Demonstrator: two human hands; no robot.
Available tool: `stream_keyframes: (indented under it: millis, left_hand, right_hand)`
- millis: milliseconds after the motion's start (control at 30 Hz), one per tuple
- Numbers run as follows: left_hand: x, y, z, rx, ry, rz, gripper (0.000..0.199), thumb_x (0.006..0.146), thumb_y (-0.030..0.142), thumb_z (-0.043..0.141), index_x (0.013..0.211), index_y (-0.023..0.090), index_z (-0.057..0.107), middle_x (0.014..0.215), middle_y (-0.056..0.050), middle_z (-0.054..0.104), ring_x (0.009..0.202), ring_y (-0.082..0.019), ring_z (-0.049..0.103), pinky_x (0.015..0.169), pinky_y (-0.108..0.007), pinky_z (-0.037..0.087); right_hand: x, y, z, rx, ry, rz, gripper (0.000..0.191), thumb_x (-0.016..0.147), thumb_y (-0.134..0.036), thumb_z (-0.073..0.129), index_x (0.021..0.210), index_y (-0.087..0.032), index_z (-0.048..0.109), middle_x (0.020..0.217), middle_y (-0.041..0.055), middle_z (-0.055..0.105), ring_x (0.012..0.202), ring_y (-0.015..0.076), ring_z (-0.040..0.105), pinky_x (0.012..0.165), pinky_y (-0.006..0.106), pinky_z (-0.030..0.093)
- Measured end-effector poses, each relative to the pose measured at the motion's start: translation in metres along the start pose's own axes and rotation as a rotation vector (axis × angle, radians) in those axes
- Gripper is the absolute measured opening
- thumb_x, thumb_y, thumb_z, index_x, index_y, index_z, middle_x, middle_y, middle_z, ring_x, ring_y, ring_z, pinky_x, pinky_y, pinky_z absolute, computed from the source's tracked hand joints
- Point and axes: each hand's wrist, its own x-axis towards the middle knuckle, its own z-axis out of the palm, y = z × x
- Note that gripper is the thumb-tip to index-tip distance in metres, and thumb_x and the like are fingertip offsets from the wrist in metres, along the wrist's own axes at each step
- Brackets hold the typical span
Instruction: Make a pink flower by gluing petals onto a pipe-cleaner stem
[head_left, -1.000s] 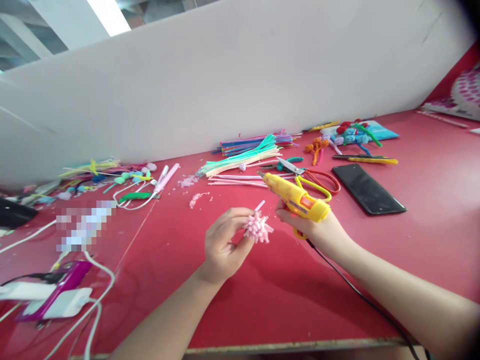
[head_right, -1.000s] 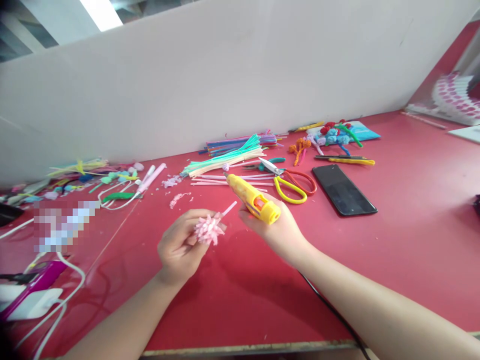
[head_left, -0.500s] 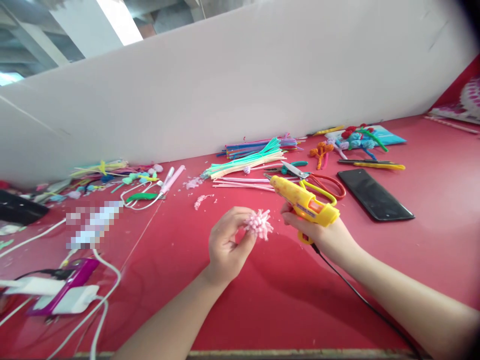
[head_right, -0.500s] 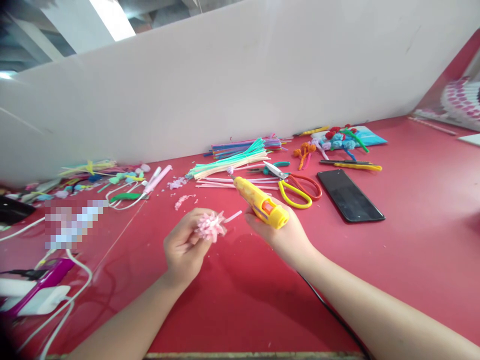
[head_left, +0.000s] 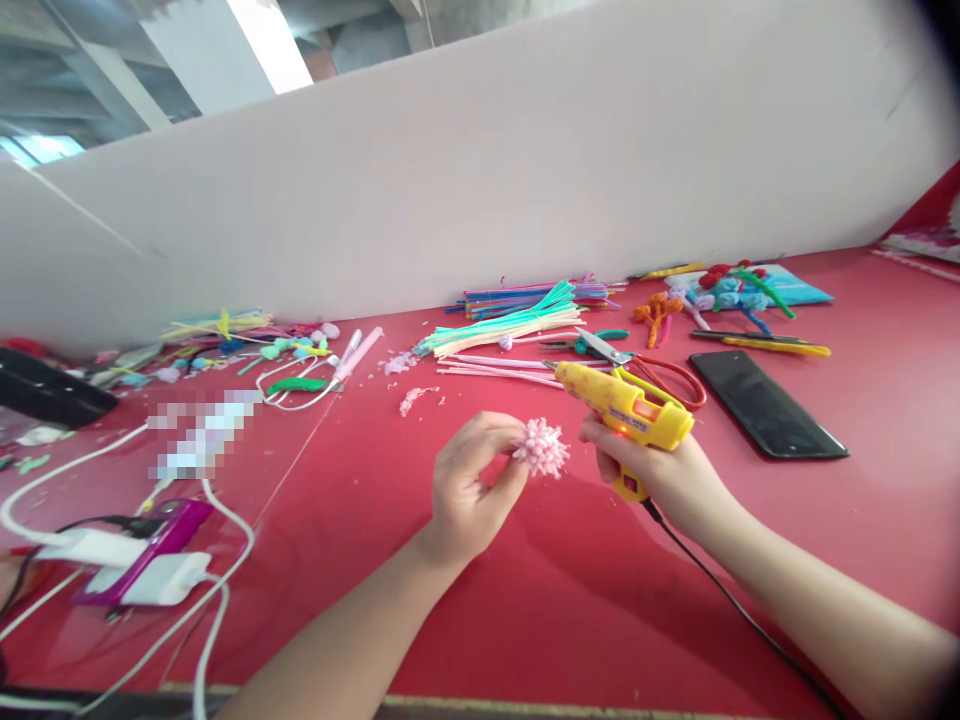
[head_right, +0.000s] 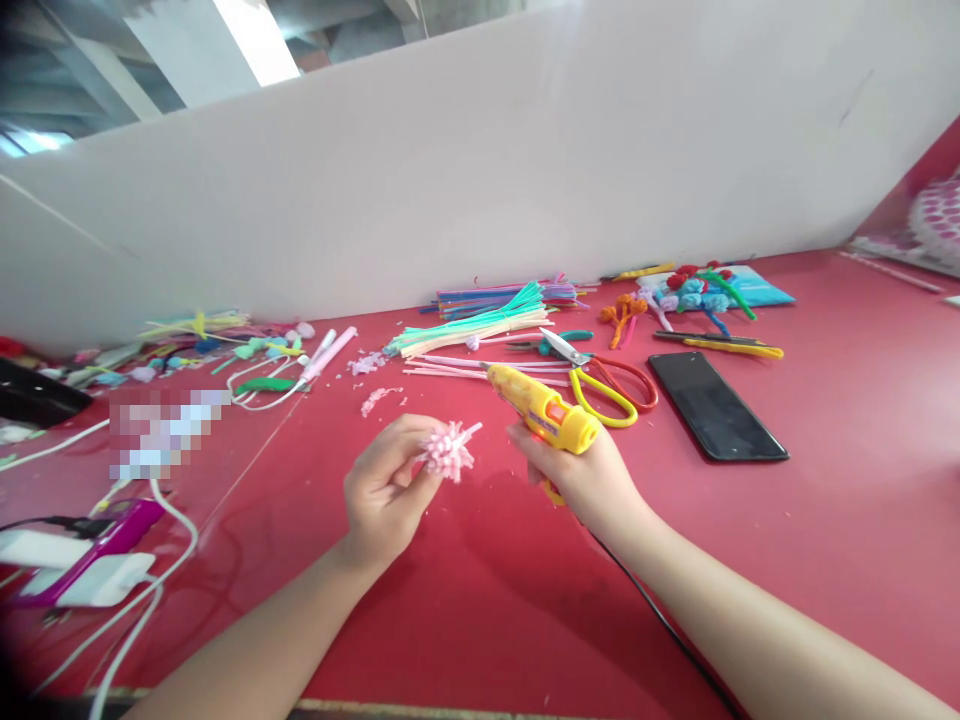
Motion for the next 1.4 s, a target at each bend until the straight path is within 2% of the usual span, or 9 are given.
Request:
stream_keyframes:
  millis: [133,267,400,533,667,800,1033,1167,1400]
  left_hand:
    - [-0.0003,-0.0016,-0.0007,0.009,0.001,0.044,0.02,0.079,0.006,0.059,0.093,0.02,0.062,0.086,-0.007,0.064,0.08,-0.018,0.062,0.072,-0.032,0.052]
    - [0.0005,-0.0003,-0.0012,0.016,-0.004,0.052,0.021,0.079,0.004,0.058,0.092,0.02,0.062,0.085,-0.007,0.064,0.081,-0.018,0.061,0.072,-0.032,0.052]
    - [0.0006,-0.0001,-0.0006,0.008,-0.011,0.041,0.019,0.08,0.006,0.058,0.091,0.02,0.061,0.083,-0.007,0.064,0.079,-0.019,0.061,0.071,-0.033,0.053]
    - [-0.0002,-0.0006,0.0005,-0.002,0.013,0.035,0.019,0.079,0.006,0.058,0.091,0.02,0.062,0.084,-0.007,0.064,0.079,-0.018,0.061,0.071,-0.033,0.052]
    - [-0.0001,0.0013,0.0006,0.002,0.021,0.011,0.017,0.08,0.008,0.058,0.091,0.02,0.062,0.083,-0.007,0.064,0.076,-0.017,0.061,0.069,-0.03,0.052]
    - [0.0004,0.0038,0.0001,0.005,0.024,-0.03,0.016,0.082,0.007,0.056,0.09,0.02,0.062,0.083,-0.006,0.063,0.075,-0.016,0.059,0.068,-0.028,0.05]
    - [-0.0014,0.0049,-0.0014,-0.021,0.019,-0.109,0.011,0.083,0.009,0.056,0.083,0.019,0.061,0.082,-0.005,0.062,0.073,-0.016,0.06,0.069,-0.029,0.05]
    - [-0.0039,0.0045,-0.0009,-0.055,0.029,-0.158,0.009,0.084,0.012,0.056,0.086,0.02,0.061,0.085,-0.005,0.061,0.072,-0.016,0.061,0.067,-0.03,0.052]
    - [-0.0063,0.0005,-0.0017,-0.065,0.051,-0.148,0.01,0.084,0.013,0.058,0.089,0.02,0.061,0.089,-0.006,0.062,0.071,-0.015,0.063,0.065,-0.029,0.053]
  right_hand:
    - [0.0001,0.0003,0.0006,-0.04,-0.003,0.012,0.029,0.077,-0.044,0.062,0.061,-0.02,0.054,0.049,-0.0011,0.054,0.045,0.0105,0.043,0.045,0.026,0.034]
    - [0.0007,-0.0015,0.002,-0.069,-0.014,0.017,0.027,0.075,-0.04,0.063,0.061,-0.02,0.052,0.044,-0.0034,0.048,0.041,0.0091,0.038,0.043,0.025,0.03]
    - [0.0022,-0.0035,0.0026,-0.025,-0.039,0.013,0.014,0.069,-0.03,0.063,0.074,-0.02,0.056,0.048,-0.0062,0.046,0.044,0.0091,0.039,0.044,0.023,0.029]
    - [0.0044,-0.002,0.0013,-0.033,-0.049,-0.016,0.017,0.067,-0.025,0.062,0.082,-0.018,0.059,0.055,-0.0051,0.051,0.05,0.0099,0.043,0.048,0.024,0.034]
    - [0.0043,0.0015,0.0006,-0.011,-0.048,-0.035,0.022,0.07,-0.03,0.062,0.088,-0.018,0.062,0.066,-0.0015,0.058,0.057,0.0119,0.051,0.052,0.025,0.038]
    - [0.0031,0.0026,0.0012,-0.009,-0.036,-0.036,0.025,0.071,-0.034,0.064,0.09,-0.018,0.063,0.074,0.001,0.062,0.059,0.0123,0.052,0.051,0.025,0.038]
    - [0.0039,0.002,-0.0001,-0.025,-0.046,-0.039,0.026,0.072,-0.035,0.064,0.091,-0.018,0.064,0.07,0.0004,0.061,0.058,0.0128,0.053,0.05,0.024,0.038]
    - [0.0039,0.0017,-0.0012,-0.039,-0.06,-0.054,0.024,0.073,-0.035,0.062,0.09,-0.018,0.063,0.068,0.0,0.06,0.058,0.0131,0.053,0.05,0.024,0.038]
    - [0.0049,0.0019,-0.0031,-0.075,-0.083,-0.054,0.023,0.073,-0.034,0.061,0.09,-0.018,0.062,0.068,0.0004,0.06,0.059,0.0142,0.054,0.052,0.025,0.038]
